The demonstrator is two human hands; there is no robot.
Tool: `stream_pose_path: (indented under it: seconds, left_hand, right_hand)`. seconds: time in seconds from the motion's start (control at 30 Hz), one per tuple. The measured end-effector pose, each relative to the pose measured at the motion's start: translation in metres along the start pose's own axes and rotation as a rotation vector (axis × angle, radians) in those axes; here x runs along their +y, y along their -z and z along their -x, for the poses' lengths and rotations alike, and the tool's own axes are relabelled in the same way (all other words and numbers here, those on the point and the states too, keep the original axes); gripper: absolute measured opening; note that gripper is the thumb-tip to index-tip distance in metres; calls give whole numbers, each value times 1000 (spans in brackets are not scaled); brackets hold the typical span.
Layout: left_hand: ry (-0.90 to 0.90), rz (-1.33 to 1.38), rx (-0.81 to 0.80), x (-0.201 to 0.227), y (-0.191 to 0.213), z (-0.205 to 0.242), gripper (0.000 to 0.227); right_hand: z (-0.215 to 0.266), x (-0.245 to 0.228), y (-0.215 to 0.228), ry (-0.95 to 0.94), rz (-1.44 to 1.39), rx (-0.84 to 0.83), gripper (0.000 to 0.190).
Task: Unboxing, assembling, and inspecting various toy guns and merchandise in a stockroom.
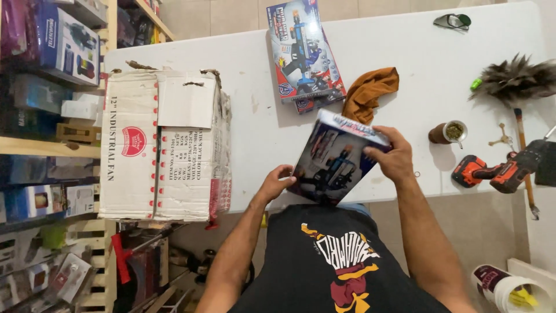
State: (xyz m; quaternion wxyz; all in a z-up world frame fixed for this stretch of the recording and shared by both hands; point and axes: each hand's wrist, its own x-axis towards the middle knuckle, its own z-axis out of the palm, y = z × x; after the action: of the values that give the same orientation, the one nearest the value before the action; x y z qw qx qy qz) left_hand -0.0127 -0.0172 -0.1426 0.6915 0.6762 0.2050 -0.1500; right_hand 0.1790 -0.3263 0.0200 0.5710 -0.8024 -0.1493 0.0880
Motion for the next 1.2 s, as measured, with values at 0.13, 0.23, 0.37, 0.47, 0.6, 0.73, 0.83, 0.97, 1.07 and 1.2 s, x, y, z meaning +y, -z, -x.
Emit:
stream_pose_path:
  seconds: [0.13, 0.23, 0.37, 0.47, 0.6, 0.73, 0.83, 0.97, 1.07, 1.2]
  left_hand:
    - [181, -96, 121, 8, 13, 1, 79]
    - [161, 133, 152, 60, 0, 16, 94]
    - [-317, 516, 235, 156, -33, 56, 71]
    - [-534, 313, 199, 91, 5, 6, 82]
    - [-608, 133, 164, 156, -2, 43, 91]
    - [-565, 25, 171, 148, -5, 30, 103]
    - [-518, 85, 194, 147, -11, 40, 106]
    - [-433, 335, 143, 138, -2, 45, 107]
    - [-430, 619, 13, 131, 0, 53, 83]
    - [-517, 812, -265, 103, 19, 29, 88]
  right_hand:
    - [-6, 52, 38, -135, -161, 247, 55]
    - [3, 63, 38, -234, -283, 358, 46]
    - [32, 41, 9, -382, -406, 374, 38]
    - [49, 33, 2, -425, -496, 349, 37]
    - [52, 2, 5, -402, -539, 296, 33]
    - [42, 17, 18, -342, -533, 253, 37]
    - [42, 37, 30, -348, -513, 181, 43]
    - [58, 51, 28, -533, -588, 16, 60]
    - [65, 108, 21, -639, -817, 75, 38]
    - [37, 88, 15, -621, -1096, 321, 27]
